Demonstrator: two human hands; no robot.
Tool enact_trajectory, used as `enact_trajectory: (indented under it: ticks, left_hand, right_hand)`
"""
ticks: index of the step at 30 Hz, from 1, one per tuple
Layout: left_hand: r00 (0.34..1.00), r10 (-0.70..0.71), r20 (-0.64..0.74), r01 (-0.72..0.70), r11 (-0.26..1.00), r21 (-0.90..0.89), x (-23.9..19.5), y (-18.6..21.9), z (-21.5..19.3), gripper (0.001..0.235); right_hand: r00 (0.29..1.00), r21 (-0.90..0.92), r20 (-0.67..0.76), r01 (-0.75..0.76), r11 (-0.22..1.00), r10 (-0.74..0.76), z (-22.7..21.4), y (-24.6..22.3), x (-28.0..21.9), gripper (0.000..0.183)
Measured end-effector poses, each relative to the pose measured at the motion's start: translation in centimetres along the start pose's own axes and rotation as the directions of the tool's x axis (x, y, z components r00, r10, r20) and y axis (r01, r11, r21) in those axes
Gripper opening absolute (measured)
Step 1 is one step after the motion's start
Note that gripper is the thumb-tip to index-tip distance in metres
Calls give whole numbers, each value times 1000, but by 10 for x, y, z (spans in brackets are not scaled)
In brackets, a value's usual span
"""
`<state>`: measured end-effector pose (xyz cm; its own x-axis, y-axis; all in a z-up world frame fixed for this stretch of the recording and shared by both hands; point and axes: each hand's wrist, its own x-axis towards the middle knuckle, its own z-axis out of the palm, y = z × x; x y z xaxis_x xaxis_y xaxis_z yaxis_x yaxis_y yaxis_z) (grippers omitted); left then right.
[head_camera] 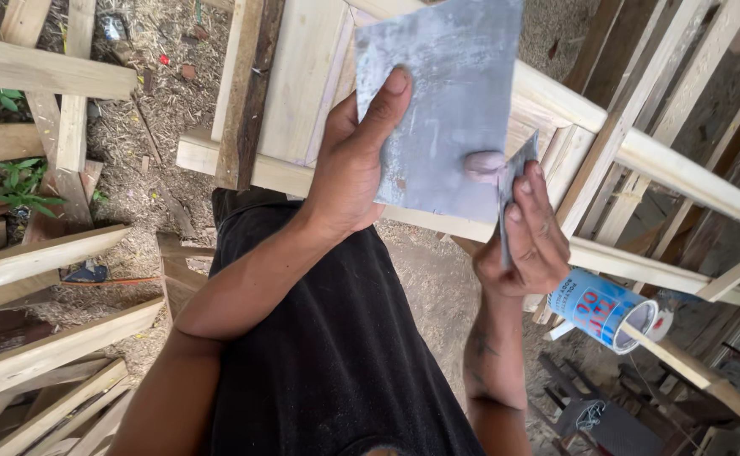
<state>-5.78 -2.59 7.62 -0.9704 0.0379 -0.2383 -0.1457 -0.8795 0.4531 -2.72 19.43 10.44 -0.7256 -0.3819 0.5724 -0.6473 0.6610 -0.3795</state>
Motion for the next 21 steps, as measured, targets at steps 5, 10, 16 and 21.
enact_trajectory:
  ticks: [5,10,16,21]
  left_hand:
    - [983,160,-92,-130,953,272,3,21,-11,54]
    - [875,428,-228,-268,819,507,-4,-13,-10,52]
    - [611,705,-360,-494,695,522,-18,-86,24,52]
    - [472,744,-472,-481,666,570,-32,-107,33,52]
  right_hand:
    - [985,-32,163,-48,998,53,-8,27,26,15]
    - [885,74,291,358,931,-364,-29,49,82,18]
    - [442,288,410,767,573,-798,-38,90,147,8]
    - [268,370,437,817,443,-859,-32,99,164,18]
